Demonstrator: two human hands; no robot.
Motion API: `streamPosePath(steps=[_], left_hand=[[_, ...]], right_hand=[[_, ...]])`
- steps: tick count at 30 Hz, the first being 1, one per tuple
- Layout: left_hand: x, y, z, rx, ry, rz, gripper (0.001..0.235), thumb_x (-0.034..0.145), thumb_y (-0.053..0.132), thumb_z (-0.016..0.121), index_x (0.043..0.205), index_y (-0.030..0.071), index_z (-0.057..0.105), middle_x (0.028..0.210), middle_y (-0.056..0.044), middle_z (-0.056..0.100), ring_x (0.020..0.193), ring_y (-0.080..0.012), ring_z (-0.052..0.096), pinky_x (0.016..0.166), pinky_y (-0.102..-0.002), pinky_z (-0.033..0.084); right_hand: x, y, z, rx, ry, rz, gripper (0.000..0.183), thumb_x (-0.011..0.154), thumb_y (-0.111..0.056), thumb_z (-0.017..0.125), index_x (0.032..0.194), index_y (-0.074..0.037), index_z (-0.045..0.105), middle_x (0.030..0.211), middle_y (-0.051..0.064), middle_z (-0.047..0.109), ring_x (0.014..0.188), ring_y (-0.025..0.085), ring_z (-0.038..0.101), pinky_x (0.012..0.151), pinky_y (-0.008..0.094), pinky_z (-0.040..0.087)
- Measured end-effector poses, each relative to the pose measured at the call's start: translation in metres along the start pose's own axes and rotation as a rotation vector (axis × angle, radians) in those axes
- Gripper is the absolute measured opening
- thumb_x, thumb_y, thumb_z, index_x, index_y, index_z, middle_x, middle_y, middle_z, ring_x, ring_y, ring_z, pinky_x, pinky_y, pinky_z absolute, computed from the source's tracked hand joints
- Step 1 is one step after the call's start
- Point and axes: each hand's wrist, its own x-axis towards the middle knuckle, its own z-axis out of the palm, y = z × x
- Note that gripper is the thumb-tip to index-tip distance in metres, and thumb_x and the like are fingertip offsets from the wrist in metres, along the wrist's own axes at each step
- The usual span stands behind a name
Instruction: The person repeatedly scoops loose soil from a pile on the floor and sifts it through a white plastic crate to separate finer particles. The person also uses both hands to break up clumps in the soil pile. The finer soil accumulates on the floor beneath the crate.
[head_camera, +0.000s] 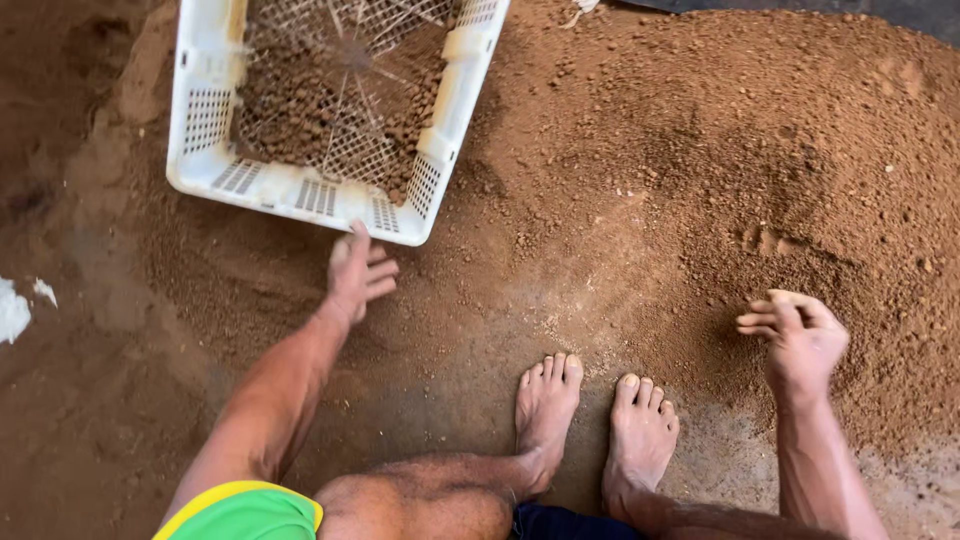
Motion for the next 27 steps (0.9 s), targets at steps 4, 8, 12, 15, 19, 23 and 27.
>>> streamPosePath(steps=[4,8,12,15,19,23,27], left_hand=[[0.033,0.011,-0.019,-0.182,0.049,0.253,0.062,0.098,0.043,0.058,0.145,0.010,0.036,0.140,-0.020,0.059,0.115,-0.0405,0.070,0.089,-0.052,0.065],[0.050,0.025,-0.014,-0.293,0.086,0.313,0.049,0.098,0.023,0.061,0.137,0.001,0.042,0.136,-0.019,0.058,0.117,-0.0373,0.069,0.088,-0.053,0.063],[0.037,0.038,-0.005,-0.357,0.119,0.407,0.034,0.093,0.002,0.056,0.125,-0.007,0.049,0.125,-0.021,0.060,0.109,-0.0350,0.072,0.091,-0.050,0.064],[0.007,0.040,-0.011,-0.314,0.002,0.399,0.026,0.093,0.000,0.055,0.118,-0.009,0.053,0.119,-0.020,0.065,0.104,-0.0308,0.075,0.090,-0.046,0.064],[-0.036,0.024,0.006,-0.253,-0.280,0.338,0.028,0.098,0.005,0.056,0.124,-0.006,0.057,0.120,-0.016,0.067,0.100,-0.0202,0.070,0.079,-0.037,0.062],[-0.071,-0.006,0.056,-0.167,-0.526,0.325,0.035,0.103,0.006,0.053,0.133,-0.011,0.058,0.124,-0.023,0.066,0.092,-0.0245,0.060,0.070,-0.038,0.049],[-0.078,-0.006,0.058,-0.110,-0.531,0.067,0.037,0.103,0.014,0.049,0.134,-0.005,0.055,0.127,-0.021,0.068,0.104,-0.0232,0.074,0.091,-0.036,0.064]], right_hand=[[0.006,-0.010,0.040,-0.066,-0.111,0.080,0.014,0.109,-0.009,0.062,0.111,0.004,0.068,0.092,0.018,0.071,0.072,0.022,0.072,0.064,0.034,0.064],[0.012,-0.022,0.070,-0.095,-0.200,0.132,0.016,0.107,-0.013,0.065,0.109,0.003,0.069,0.090,0.016,0.072,0.071,0.022,0.072,0.063,0.033,0.062],[0.018,-0.035,0.076,-0.138,-0.271,0.104,0.012,0.106,-0.010,0.064,0.106,0.001,0.069,0.091,0.015,0.073,0.073,0.020,0.073,0.064,0.032,0.061],[0.044,-0.059,0.057,-0.228,-0.213,-0.054,0.014,0.107,-0.007,0.059,0.104,0.000,0.071,0.093,0.015,0.073,0.076,0.021,0.075,0.068,0.035,0.066],[0.089,-0.100,0.005,-0.046,-0.132,-0.291,0.026,0.121,-0.018,0.059,0.107,0.002,0.068,0.099,0.020,0.071,0.086,0.026,0.074,0.075,0.041,0.063],[0.105,-0.134,-0.059,-0.155,0.026,-0.220,0.029,0.120,-0.022,0.057,0.107,0.002,0.068,0.100,0.019,0.071,0.086,0.025,0.074,0.076,0.040,0.063],[0.090,-0.136,-0.095,-0.207,0.093,-0.159,0.032,0.119,-0.025,0.055,0.107,0.002,0.067,0.100,0.019,0.070,0.087,0.024,0.074,0.077,0.039,0.063]])
